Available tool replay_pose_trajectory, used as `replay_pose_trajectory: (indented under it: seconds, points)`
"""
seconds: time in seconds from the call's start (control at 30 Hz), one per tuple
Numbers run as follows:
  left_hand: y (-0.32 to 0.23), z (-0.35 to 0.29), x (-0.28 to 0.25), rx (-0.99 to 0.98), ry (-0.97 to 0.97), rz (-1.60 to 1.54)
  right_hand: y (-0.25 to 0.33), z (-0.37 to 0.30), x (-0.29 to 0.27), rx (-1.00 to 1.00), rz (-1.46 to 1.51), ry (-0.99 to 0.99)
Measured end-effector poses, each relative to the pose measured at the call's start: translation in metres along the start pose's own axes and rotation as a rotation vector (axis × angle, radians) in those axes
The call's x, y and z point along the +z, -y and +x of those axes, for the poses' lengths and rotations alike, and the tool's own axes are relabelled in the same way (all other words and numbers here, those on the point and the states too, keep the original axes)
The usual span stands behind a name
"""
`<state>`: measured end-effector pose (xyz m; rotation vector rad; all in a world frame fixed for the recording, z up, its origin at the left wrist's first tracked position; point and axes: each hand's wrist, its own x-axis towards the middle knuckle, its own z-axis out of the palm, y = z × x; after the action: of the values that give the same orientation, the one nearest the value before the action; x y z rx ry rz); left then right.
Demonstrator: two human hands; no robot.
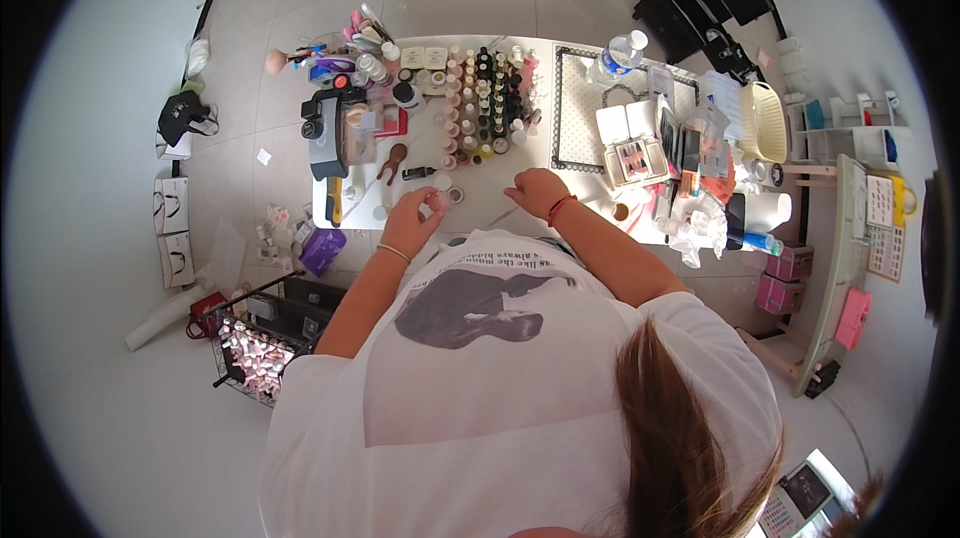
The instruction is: The person organizes nail polish bottles on a white table, picking them up one by one and placing them into a black wire rack. The person handles various bottles, including yellow and pink ones, moving them from the table surface to the rack.
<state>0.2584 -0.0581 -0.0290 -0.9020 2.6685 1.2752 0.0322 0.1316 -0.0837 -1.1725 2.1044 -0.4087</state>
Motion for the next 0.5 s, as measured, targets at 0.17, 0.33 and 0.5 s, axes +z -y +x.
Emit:
replay_pose_trajectory:
  seconds: [0.17,0.33,0.5]
  points:
    - [-0.010,0.019,0.007,-0.062,0.096,-0.521,0.021,-0.012,-0.013,-0.090,0.480,0.076]
    - [-0.027,0.033,0.021,0.088,0.163,-0.522,0.043,-0.015,-0.021,-0.076,0.927,0.040]
    - [-0.062,0.033,0.034,0.116,0.177,-0.280,0.027,-0.016,-0.011,-0.062,0.897,0.089]
